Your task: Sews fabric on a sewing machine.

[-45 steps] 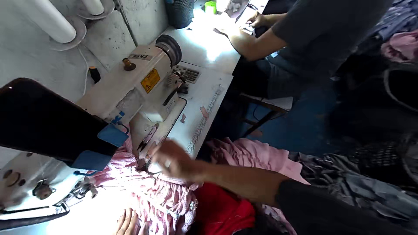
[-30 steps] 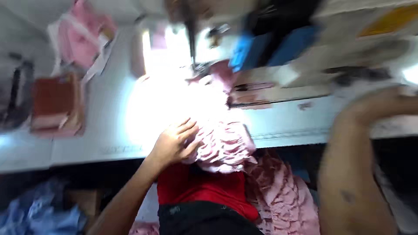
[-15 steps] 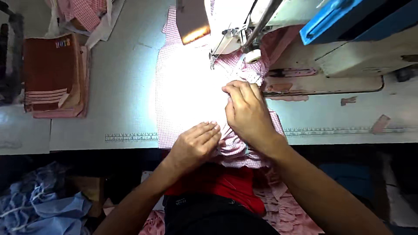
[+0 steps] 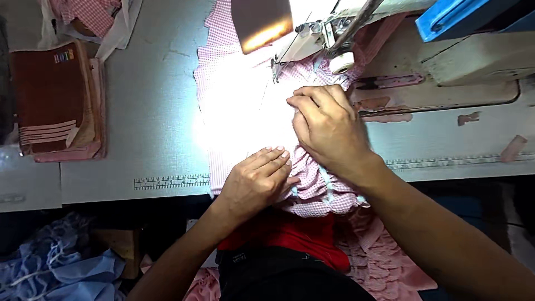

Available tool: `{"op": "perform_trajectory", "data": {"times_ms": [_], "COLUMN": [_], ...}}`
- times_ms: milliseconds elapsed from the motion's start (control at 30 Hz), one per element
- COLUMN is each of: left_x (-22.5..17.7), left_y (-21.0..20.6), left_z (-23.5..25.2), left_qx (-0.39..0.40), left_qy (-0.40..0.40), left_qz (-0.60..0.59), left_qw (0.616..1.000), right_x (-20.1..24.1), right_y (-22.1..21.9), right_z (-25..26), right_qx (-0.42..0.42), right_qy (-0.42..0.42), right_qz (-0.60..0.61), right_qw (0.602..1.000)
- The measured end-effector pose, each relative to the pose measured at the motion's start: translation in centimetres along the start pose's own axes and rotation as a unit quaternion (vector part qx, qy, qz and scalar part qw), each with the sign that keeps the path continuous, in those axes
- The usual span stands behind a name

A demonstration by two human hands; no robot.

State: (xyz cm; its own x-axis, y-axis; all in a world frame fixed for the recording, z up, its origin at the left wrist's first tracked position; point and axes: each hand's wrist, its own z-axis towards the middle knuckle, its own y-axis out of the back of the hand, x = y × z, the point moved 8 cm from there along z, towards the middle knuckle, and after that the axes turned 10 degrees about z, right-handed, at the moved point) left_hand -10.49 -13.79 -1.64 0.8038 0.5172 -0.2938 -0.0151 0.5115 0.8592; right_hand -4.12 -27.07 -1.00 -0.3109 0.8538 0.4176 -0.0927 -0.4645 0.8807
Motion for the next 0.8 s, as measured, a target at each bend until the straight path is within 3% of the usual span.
{"op": "perform_trajectory", "data": {"times_ms": [100,233,400,533,667,800], "left_x": [0.1,0.2,0.5,1.0,1.3,1.5], "left_y": [0.0,0.1,0.1,0.1,0.2,0.2], "left_z": [0.2,0.5,0.6,0.9,1.2,1.4], "left_qx": [0.006,0.005,0.007,0.009,0.016,0.021], "left_qy": [0.001,-0.004,0.001,0.005,0.002,0.007], "left_qz": [0.006,0.005,0.006,0.000,0.001,0.003], "left_qw": [1.000,1.000,1.000,1.000,1.000,1.000], "right_x": [-0.2,0.3,0.0,0.3,-0.3,0.1], "right_y": [0.1,0.6,0.6,0.7,0.6,0.6], "right_z": [0.0,-0.2,-0.3,-0.4,-0.4,-0.5], "right_qx": [0.010,0.006,0.016,-0.004,0.008,0.007], "right_qy": [-0.025,0.017,-0.004,0.048,0.012,0.045], "right_qz": [-0.006,0.020,-0.007,0.000,-0.016,-0.005], "right_qw": [1.000,1.000,1.000,0.999,1.000,0.999]}}
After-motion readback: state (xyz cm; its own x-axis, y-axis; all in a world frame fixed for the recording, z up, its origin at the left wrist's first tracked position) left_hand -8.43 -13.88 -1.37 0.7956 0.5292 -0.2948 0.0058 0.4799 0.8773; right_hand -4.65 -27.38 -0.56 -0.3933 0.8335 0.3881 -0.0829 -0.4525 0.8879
